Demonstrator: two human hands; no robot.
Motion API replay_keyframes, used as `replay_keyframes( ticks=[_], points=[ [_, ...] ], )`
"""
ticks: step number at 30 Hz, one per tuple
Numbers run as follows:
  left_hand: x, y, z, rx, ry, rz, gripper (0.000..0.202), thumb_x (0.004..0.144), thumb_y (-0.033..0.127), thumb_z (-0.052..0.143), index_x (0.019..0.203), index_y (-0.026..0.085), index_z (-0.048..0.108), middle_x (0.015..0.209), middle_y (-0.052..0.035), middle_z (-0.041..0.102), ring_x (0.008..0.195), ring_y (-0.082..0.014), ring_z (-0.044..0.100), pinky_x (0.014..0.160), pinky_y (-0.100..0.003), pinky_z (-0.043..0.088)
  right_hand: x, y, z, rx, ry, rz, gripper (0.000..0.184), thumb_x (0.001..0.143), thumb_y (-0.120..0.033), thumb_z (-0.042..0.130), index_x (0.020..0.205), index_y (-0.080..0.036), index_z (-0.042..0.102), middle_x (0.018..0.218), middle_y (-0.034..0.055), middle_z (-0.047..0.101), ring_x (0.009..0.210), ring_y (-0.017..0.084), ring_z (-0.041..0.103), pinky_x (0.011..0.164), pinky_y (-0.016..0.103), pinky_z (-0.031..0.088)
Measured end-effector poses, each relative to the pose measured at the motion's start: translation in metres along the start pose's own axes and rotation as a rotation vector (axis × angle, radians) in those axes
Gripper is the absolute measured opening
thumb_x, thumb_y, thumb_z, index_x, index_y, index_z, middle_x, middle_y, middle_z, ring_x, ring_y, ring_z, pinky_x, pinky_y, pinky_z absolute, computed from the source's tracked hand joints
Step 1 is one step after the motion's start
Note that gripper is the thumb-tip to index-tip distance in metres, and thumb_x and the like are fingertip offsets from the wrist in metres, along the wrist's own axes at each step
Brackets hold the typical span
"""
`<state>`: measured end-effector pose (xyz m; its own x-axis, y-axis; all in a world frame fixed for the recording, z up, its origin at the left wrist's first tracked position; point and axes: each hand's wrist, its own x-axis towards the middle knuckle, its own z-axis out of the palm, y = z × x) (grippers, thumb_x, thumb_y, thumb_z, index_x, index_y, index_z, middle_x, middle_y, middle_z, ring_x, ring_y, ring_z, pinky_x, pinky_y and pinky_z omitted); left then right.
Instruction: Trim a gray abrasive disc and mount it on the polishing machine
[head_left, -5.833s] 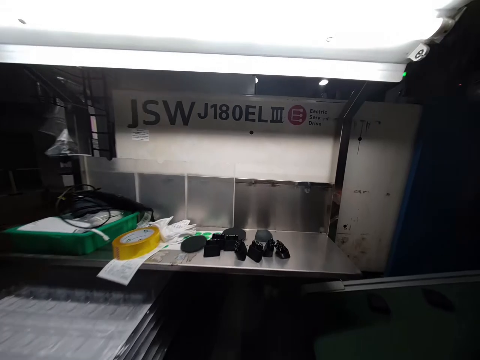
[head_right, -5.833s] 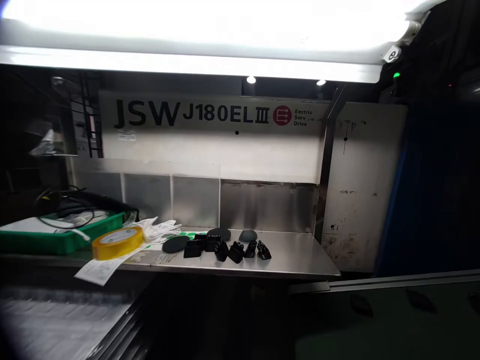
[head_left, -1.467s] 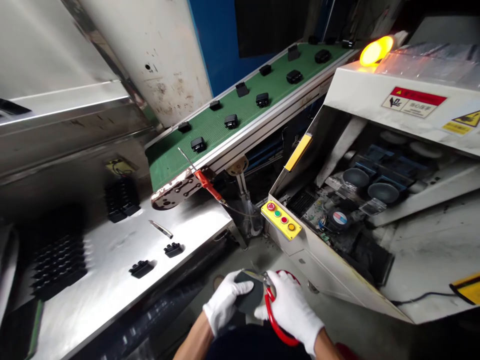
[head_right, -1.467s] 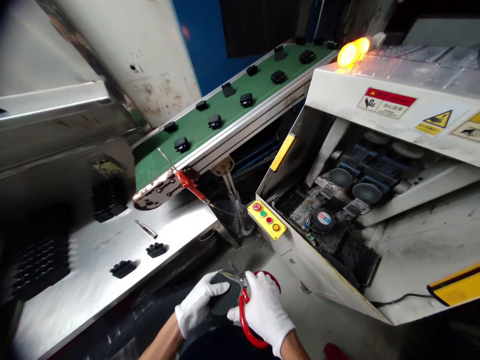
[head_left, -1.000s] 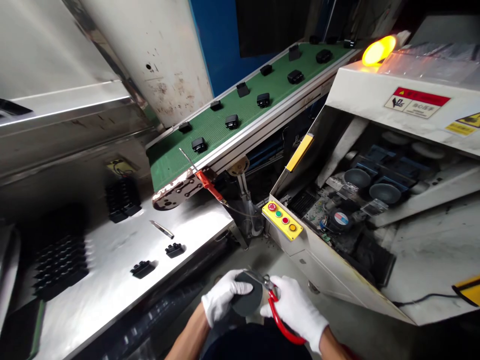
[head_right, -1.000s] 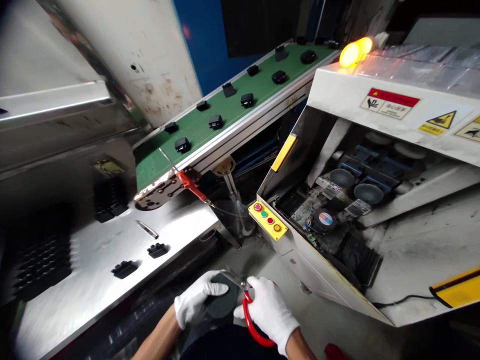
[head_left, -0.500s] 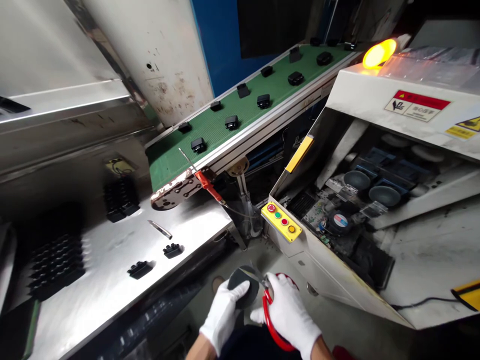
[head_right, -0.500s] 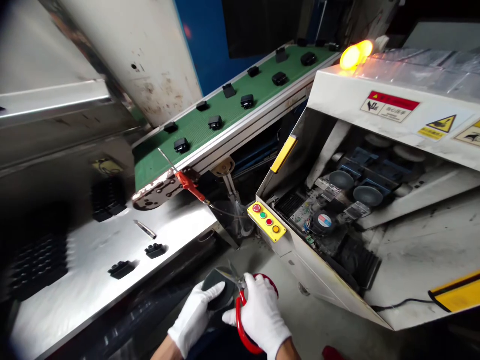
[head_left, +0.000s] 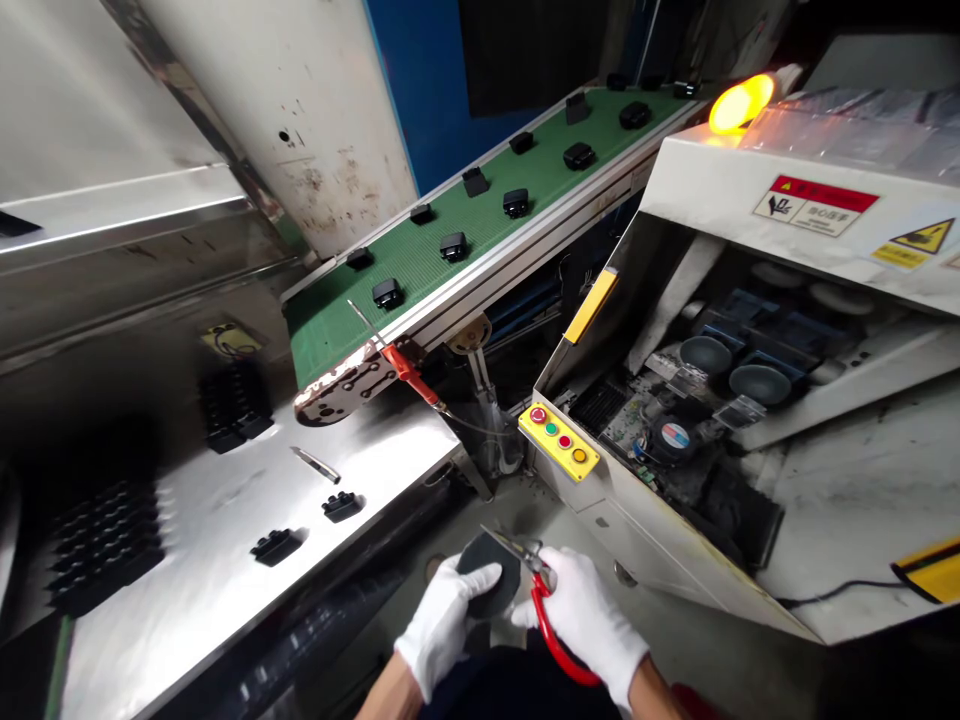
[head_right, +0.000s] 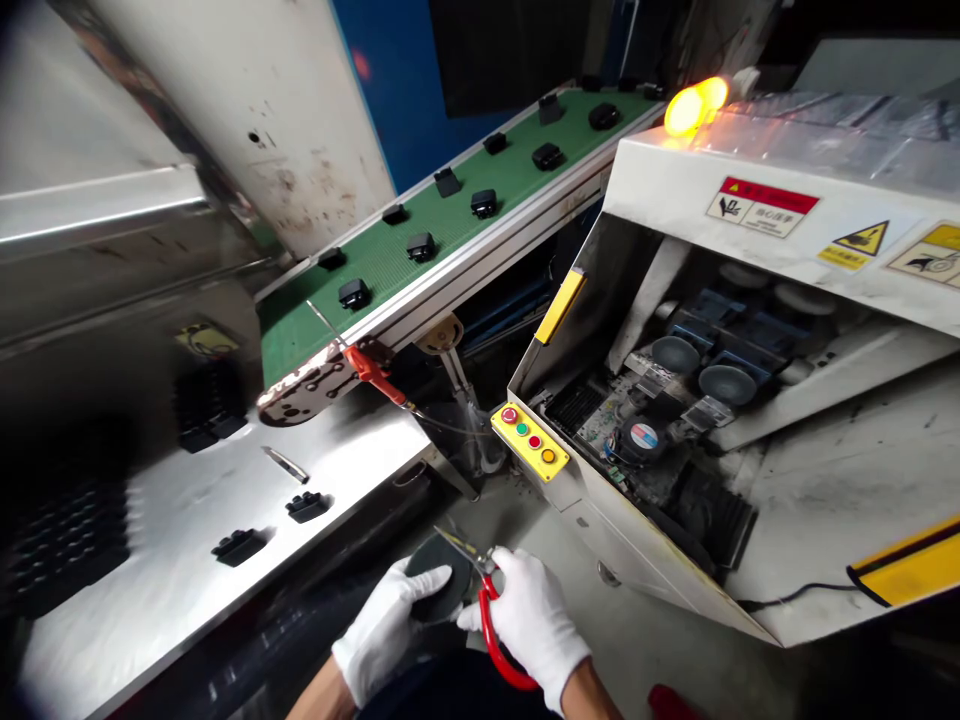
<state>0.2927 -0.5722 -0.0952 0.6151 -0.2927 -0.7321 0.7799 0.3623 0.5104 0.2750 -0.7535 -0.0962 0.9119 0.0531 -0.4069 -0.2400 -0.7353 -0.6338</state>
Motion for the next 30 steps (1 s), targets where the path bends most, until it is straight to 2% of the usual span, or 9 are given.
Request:
replay_keyframes(
  ticks=[3, 8, 11, 14, 17, 20, 23, 25, 30],
  points=[
    [0.0, 0.002, -0.003, 0.049, -0.033, -0.011, 0.025, 0.065, 0.023, 0.076, 0.085, 0.012, 0.066, 0.069, -0.0068, 0.069, 0.062, -0.0202, 0.062, 0.059, -0.03, 0.048, 0.0, 0.0, -0.003, -0.052, 0.041, -0.034, 0.053, 0.052, -0.053, 0.084, 0.091, -0.026, 0.062, 0.086, 0.0005, 0.061, 0.076, 0.019, 0.056, 0.066, 0.028, 0.037],
    [0.003, 0.002, -0.013, 0.079, -0.071, -0.015, 0.026, 0.062, 0.02, 0.077, 0.084, 0.009, 0.067, 0.069, -0.0082, 0.068, 0.059, -0.0194, 0.06, 0.058, -0.03, 0.046, 0.002, 0.002, -0.007, -0.073, -0.04, -0.039, 0.036, 0.065, -0.053, 0.076, 0.077, -0.024, 0.058, 0.077, -0.0018, 0.058, 0.065, 0.014, 0.052, 0.057, 0.026, 0.031],
    [0.007, -0.002, -0.02, 0.084, -0.086, -0.023, 0.035, 0.062, 0.019, 0.076, 0.094, 0.01, 0.067, 0.075, -0.0089, 0.069, 0.062, -0.0213, 0.062, 0.059, -0.032, 0.048, 0.001, 0.005, -0.007, -0.113, -0.042, -0.072, 0.038, 0.063, -0.054, 0.076, 0.079, -0.025, 0.058, 0.078, -0.0014, 0.057, 0.068, 0.015, 0.052, 0.059, 0.027, 0.031],
    [0.008, -0.004, -0.021, 0.069, -0.101, -0.02, 0.042, 0.062, 0.019, 0.075, 0.102, 0.012, 0.066, 0.077, -0.0073, 0.069, 0.061, -0.0204, 0.061, 0.056, -0.031, 0.047, -0.003, 0.005, -0.005, -0.201, 0.014, -0.121, 0.056, 0.053, -0.056, 0.081, 0.096, -0.026, 0.062, 0.089, 0.0021, 0.059, 0.081, 0.022, 0.053, 0.07, 0.032, 0.035],
    [0.002, 0.0, -0.017, 0.101, -0.118, -0.028, 0.036, 0.064, 0.018, 0.072, 0.098, 0.011, 0.067, 0.073, -0.0056, 0.068, 0.057, -0.0183, 0.059, 0.052, -0.028, 0.045, -0.006, 0.002, -0.002, -0.263, 0.034, -0.152, 0.076, 0.047, -0.059, 0.082, 0.111, -0.026, 0.061, 0.096, 0.0052, 0.059, 0.088, 0.026, 0.052, 0.076, 0.036, 0.036],
    [-0.006, 0.007, -0.017, 0.166, -0.11, -0.024, 0.033, 0.064, 0.017, 0.071, 0.096, 0.011, 0.069, 0.074, -0.006, 0.069, 0.059, -0.0187, 0.06, 0.053, -0.027, 0.045, -0.007, -0.002, -0.002, -0.23, 0.031, -0.153, 0.062, 0.053, -0.058, 0.08, 0.104, -0.026, 0.061, 0.093, 0.0033, 0.058, 0.087, 0.024, 0.052, 0.073, 0.034, 0.035],
    [-0.01, 0.012, -0.022, 0.232, -0.072, -0.035, 0.041, 0.061, 0.017, 0.072, 0.101, 0.012, 0.07, 0.081, -0.0082, 0.073, 0.069, -0.0239, 0.065, 0.058, -0.03, 0.049, -0.007, -0.005, -0.004, -0.157, -0.022, -0.127, 0.039, 0.063, -0.054, 0.076, 0.085, -0.026, 0.06, 0.084, -0.0004, 0.058, 0.077, 0.019, 0.053, 0.066, 0.029, 0.034],
    [-0.008, 0.016, -0.026, 0.264, -0.068, -0.047, 0.045, 0.06, 0.016, 0.072, 0.104, 0.012, 0.07, 0.085, -0.0092, 0.074, 0.075, -0.0267, 0.066, 0.062, -0.032, 0.05, -0.007, -0.005, -0.006, -0.13, -0.036, -0.111, 0.033, 0.066, -0.05, 0.074, 0.08, -0.025, 0.058, 0.081, -0.0015, 0.057, 0.072, 0.016, 0.053, 0.063, 0.028, 0.034],
    [-0.014, 0.024, -0.038, 0.185, -0.283, 0.122, 0.039, 0.071, 0.019, 0.068, 0.11, 0.012, 0.07, 0.1, -0.0117, 0.072, 0.09, -0.0258, 0.066, 0.082, -0.035, 0.05, -0.016, -0.01, -0.005, -0.135, -0.044, -0.071, 0.034, 0.058, -0.033, 0.077, 0.089, -0.029, 0.062, 0.086, -0.0006, 0.064, 0.078, 0.02, 0.062, 0.067, 0.029, 0.043]
  ],
)
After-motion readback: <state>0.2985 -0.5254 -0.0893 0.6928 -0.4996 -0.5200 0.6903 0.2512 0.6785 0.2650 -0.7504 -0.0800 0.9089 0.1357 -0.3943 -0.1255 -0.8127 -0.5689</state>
